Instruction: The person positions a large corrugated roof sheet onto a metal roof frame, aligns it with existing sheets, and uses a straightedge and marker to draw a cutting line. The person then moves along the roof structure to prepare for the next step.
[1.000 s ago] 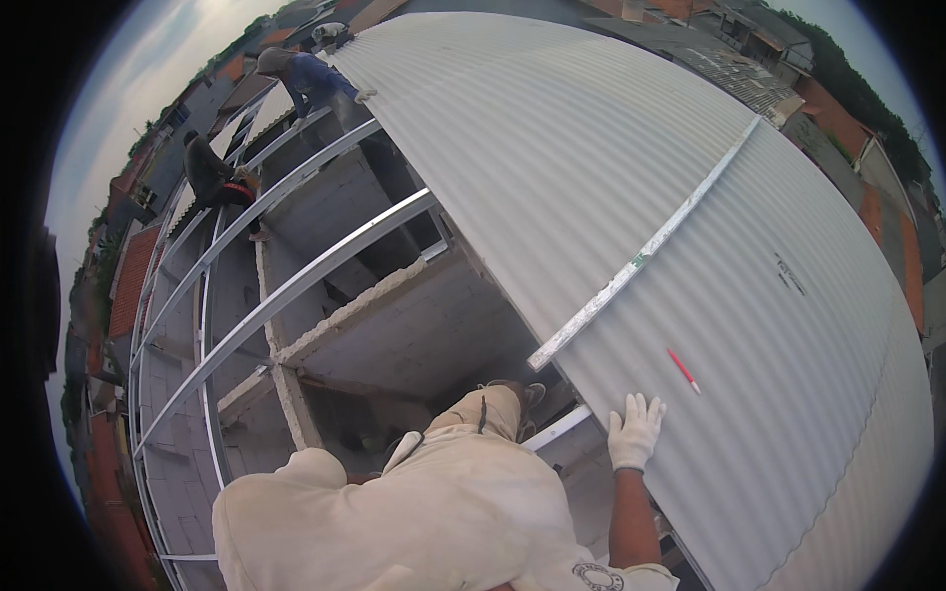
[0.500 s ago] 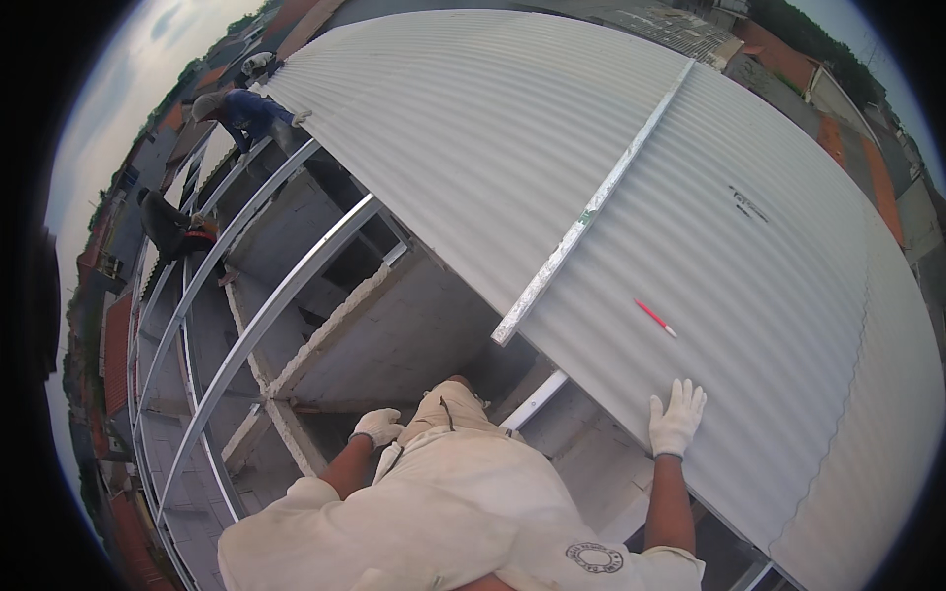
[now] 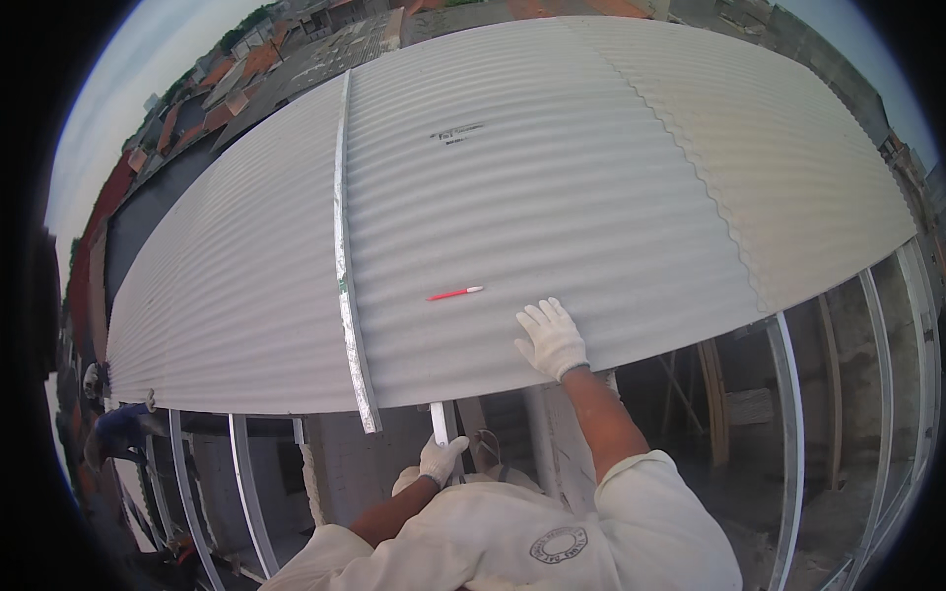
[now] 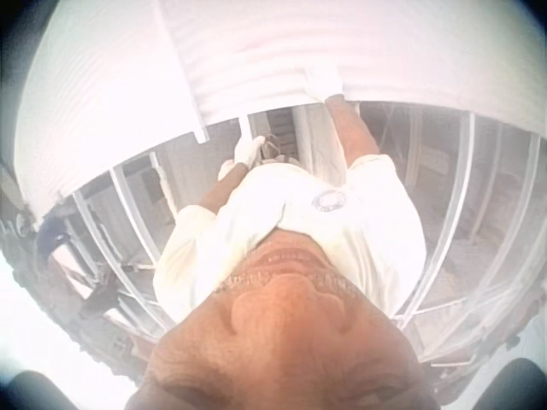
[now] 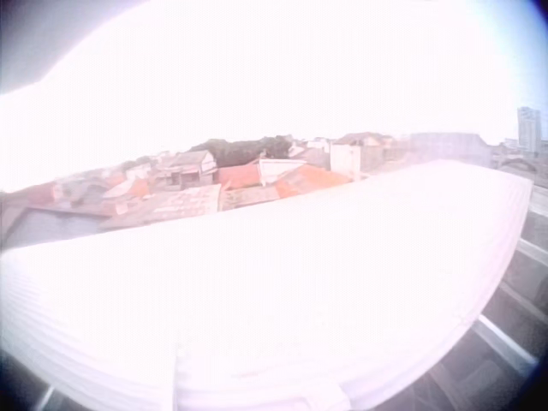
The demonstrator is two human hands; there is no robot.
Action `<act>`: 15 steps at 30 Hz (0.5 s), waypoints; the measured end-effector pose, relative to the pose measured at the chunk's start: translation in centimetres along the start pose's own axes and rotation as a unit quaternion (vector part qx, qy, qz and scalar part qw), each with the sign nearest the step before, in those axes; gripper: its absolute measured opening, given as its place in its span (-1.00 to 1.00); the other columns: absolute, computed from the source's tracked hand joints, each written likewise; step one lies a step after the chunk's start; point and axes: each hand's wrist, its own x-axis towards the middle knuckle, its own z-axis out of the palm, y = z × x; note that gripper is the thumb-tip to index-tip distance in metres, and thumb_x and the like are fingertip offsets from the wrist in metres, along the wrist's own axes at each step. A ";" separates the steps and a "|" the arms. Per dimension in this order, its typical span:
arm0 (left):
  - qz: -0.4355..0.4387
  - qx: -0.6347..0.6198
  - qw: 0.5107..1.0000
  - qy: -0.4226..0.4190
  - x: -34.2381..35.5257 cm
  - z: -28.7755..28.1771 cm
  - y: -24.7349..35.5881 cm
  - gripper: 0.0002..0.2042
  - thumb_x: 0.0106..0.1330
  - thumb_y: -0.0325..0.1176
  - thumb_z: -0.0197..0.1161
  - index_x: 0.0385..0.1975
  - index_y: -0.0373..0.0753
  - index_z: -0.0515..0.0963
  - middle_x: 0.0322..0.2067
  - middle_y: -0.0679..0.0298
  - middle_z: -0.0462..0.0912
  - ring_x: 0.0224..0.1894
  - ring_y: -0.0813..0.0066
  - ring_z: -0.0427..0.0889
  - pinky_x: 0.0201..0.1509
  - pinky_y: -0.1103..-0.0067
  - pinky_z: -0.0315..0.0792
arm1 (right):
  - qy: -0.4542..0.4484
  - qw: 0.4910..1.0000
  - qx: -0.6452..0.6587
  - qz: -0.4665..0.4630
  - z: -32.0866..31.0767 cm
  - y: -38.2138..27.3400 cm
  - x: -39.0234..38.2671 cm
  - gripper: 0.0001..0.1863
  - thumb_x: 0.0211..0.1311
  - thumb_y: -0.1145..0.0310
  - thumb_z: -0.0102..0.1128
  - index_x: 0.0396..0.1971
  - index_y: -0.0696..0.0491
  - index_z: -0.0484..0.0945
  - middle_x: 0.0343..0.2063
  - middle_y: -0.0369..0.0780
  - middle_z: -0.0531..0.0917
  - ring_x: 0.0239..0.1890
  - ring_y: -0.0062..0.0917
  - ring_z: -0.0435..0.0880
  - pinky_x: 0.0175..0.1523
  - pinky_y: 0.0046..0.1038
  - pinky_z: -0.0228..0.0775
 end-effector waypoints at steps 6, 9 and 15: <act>-0.001 0.009 0.995 0.104 3.6 1.9 1.6 -0.46 0.37 -0.08 0.66 0.20 -0.37 0.86 -0.01 0.00 0.99 0.03 0.05 0.95 0.28 0.16 0.72 | -0.030 0.999 -0.006 0.018 -0.1 0.1 -0.2 -0.35 0.61 -0.04 0.50 0.52 -0.01 0.72 0.53 -0.11 0.74 0.67 -0.03 0.57 0.91 0.06 0.23; 0.019 0.017 0.993 0.116 4.0 2.4 1.9 -0.45 0.38 -0.12 0.65 0.20 -0.44 0.84 -0.03 -0.05 0.97 -0.01 -0.01 0.93 0.27 0.13 0.72 | -0.028 0.999 -0.001 0.027 0.3 0.2 -0.3 -0.36 0.66 -0.10 0.43 0.51 -0.02 0.73 0.54 -0.11 0.73 0.68 -0.03 0.56 0.93 0.04 0.19; -0.001 0.051 0.992 0.117 4.0 2.5 1.6 -0.43 0.43 -0.12 0.66 0.23 -0.51 0.80 0.00 -0.07 0.97 0.03 -0.02 0.92 0.30 0.11 0.71 | -0.006 1.000 0.013 0.024 0.2 0.1 -0.5 -0.36 0.63 -0.05 0.46 0.53 -0.02 0.70 0.53 -0.13 0.72 0.65 -0.07 0.56 0.93 0.04 0.18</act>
